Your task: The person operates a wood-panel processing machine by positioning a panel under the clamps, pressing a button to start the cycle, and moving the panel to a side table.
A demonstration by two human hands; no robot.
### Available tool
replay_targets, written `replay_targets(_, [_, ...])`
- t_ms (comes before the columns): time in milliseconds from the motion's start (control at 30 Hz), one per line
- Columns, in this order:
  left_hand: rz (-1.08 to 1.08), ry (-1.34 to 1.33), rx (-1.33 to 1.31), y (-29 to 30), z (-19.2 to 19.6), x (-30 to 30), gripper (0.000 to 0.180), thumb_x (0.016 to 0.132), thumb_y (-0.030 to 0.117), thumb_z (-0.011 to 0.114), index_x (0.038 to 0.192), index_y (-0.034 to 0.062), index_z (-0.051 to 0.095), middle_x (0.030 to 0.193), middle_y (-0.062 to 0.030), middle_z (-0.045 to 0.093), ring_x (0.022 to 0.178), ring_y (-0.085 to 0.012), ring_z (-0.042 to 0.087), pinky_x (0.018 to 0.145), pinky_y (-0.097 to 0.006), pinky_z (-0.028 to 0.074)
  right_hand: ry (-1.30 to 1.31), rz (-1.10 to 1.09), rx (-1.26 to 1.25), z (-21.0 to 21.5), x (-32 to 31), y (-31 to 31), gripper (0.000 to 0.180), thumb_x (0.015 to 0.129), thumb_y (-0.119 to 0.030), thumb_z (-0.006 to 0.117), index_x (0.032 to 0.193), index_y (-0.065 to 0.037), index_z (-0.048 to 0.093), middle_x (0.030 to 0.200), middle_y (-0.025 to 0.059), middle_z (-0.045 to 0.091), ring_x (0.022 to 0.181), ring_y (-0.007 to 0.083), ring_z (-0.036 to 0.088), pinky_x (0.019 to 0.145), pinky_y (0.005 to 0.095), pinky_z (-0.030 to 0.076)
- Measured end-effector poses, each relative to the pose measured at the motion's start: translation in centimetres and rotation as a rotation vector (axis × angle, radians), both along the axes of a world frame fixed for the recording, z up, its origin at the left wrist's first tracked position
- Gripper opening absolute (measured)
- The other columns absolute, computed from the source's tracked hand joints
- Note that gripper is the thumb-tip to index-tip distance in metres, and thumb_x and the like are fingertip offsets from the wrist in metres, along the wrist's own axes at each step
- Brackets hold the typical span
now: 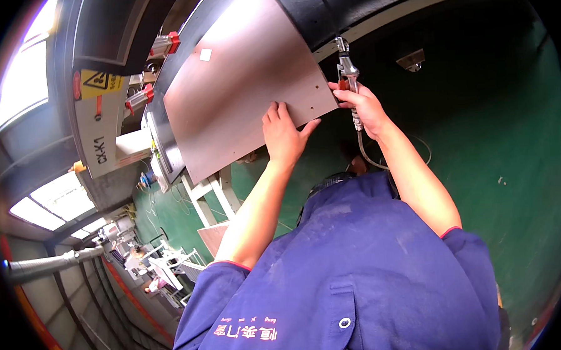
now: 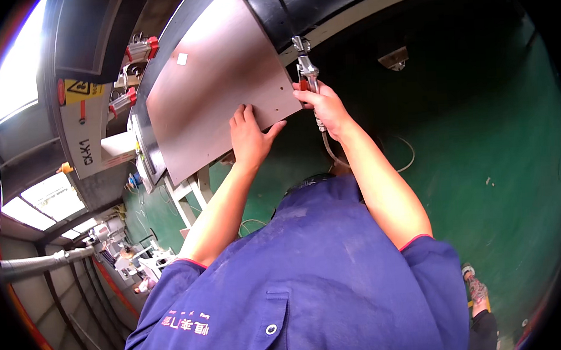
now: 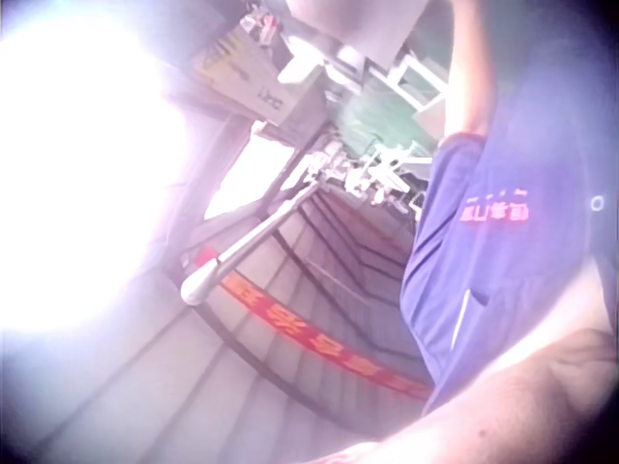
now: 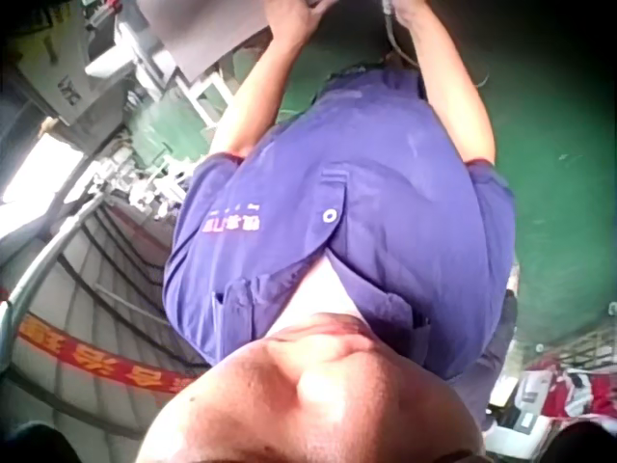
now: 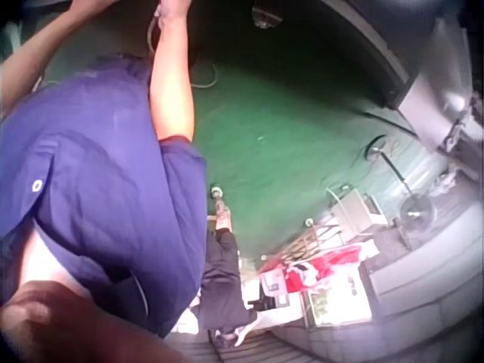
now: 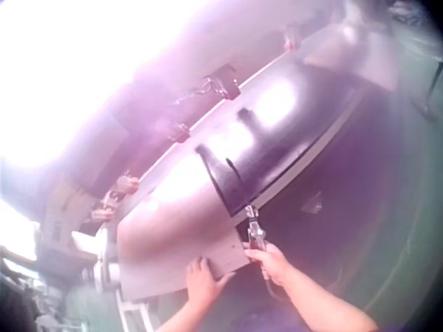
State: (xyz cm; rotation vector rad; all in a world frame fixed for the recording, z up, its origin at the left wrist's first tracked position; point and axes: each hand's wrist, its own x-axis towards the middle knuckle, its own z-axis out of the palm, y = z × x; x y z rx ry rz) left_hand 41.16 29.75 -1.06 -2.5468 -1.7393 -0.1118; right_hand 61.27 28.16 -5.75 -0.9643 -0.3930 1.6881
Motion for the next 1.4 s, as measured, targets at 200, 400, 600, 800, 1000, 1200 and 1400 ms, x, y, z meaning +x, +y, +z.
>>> replay_targets(200, [0.087, 0.01, -0.009, -0.4, 0.4, 0.5, 0.083, 0.068, 0.05, 0.076, 0.122, -0.007, 0.047, 0.127, -0.0234, 0.048, 0.113, -0.0389, 0.048, 0.094, -0.044, 0.043, -0.072, 0.05, 0.0, 0.4, -0.1, 0.0, 0.042, 0.083, -0.028, 0.065, 0.117, -0.005, 0.058, 0.118, 0.0045, 0.06, 0.107, 0.0151, 0.052, 0.091, 0.0322, 0.037])
replay_targets(400, [0.018, -0.041, -0.022, -0.2, 0.3, -1.7, 0.076, 0.07, 0.046, 0.074, 0.124, -0.0002, 0.047, 0.13, -0.0178, 0.049, 0.118, -0.0353, 0.047, 0.094, -0.044, 0.043, -0.155, 0.107, 0.0, 0.9, 0.2, 0.3, 0.042, 0.086, -0.026, 0.06, 0.122, -0.005, 0.056, 0.13, 0.0069, 0.056, 0.112, 0.017, 0.053, 0.094, 0.0336, 0.038])
replay_targets(600, [0.025, -0.05, -0.034, -0.9, 0.3, -2.3, 0.07, 0.075, 0.042, 0.071, 0.128, 0.0027, 0.046, 0.134, -0.0162, 0.046, 0.124, -0.0336, 0.044, 0.097, -0.043, 0.042, -0.214, 0.149, -0.009, 1.0, 0.1, 0.6, 0.045, 0.085, -0.025, 0.061, 0.124, -0.004, 0.054, 0.131, 0.0077, 0.055, 0.113, 0.0175, 0.052, 0.092, 0.0344, 0.04])
replay_targets(800, [0.129, -0.172, -0.005, -3.0, 0.0, -3.8, 0.059, 0.078, 0.034, 0.07, 0.125, 0.0035, 0.051, 0.132, -0.0154, 0.049, 0.122, -0.0325, 0.046, 0.098, -0.043, 0.041, -0.265, 0.177, 0.007, 0.6, -0.1, 1.3, 0.045, 0.083, -0.025, 0.063, 0.123, -0.005, 0.056, 0.123, 0.0062, 0.058, 0.109, 0.0174, 0.053, 0.09, 0.0334, 0.039])
replay_targets(1000, [0.356, -0.317, 0.075, -6.6, -1.3, -6.9, 0.046, 0.082, 0.028, 0.065, 0.119, 0.0025, 0.054, 0.13, -0.0139, 0.05, 0.119, -0.0317, 0.048, 0.098, -0.042, 0.04, -0.242, 0.18, 0.024, 0.6, 0.5, 1.2, 0.04, 0.084, -0.021, 0.061, 0.12, -0.005, 0.055, 0.128, 0.0075, 0.056, 0.11, 0.018, 0.053, 0.091, 0.0338, 0.039])
replay_targets(1200, [0.513, -0.236, 0.095, -8.8, -1.9, -9.8, 0.058, 0.084, 0.035, 0.064, 0.128, 0.0022, 0.047, 0.135, -0.0155, 0.044, 0.128, -0.0332, 0.038, 0.107, -0.044, 0.032, -0.293, 0.25, 0.041, 2.0, -0.6, 1.6, 0.043, 0.084, -0.017, 0.062, 0.123, -0.002, 0.053, 0.131, 0.0071, 0.053, 0.106, 0.0145, 0.053, 0.091, 0.0287, 0.039])
replay_targets(1400, [0.757, -0.408, 0.025, -6.1, -1.4, -12.9, 0.066, 0.085, 0.039, 0.063, 0.134, 0.0015, 0.039, 0.141, -0.0206, 0.035, 0.13, -0.0368, 0.034, 0.107, -0.046, 0.032, -0.405, 0.29, 0.033, 2.1, -2.8, 4.2, 0.033, 0.081, -0.019, 0.064, 0.112, -0.009, 0.056, 0.122, 0.0049, 0.057, 0.107, 0.0172, 0.052, 0.088, 0.0326, 0.039])
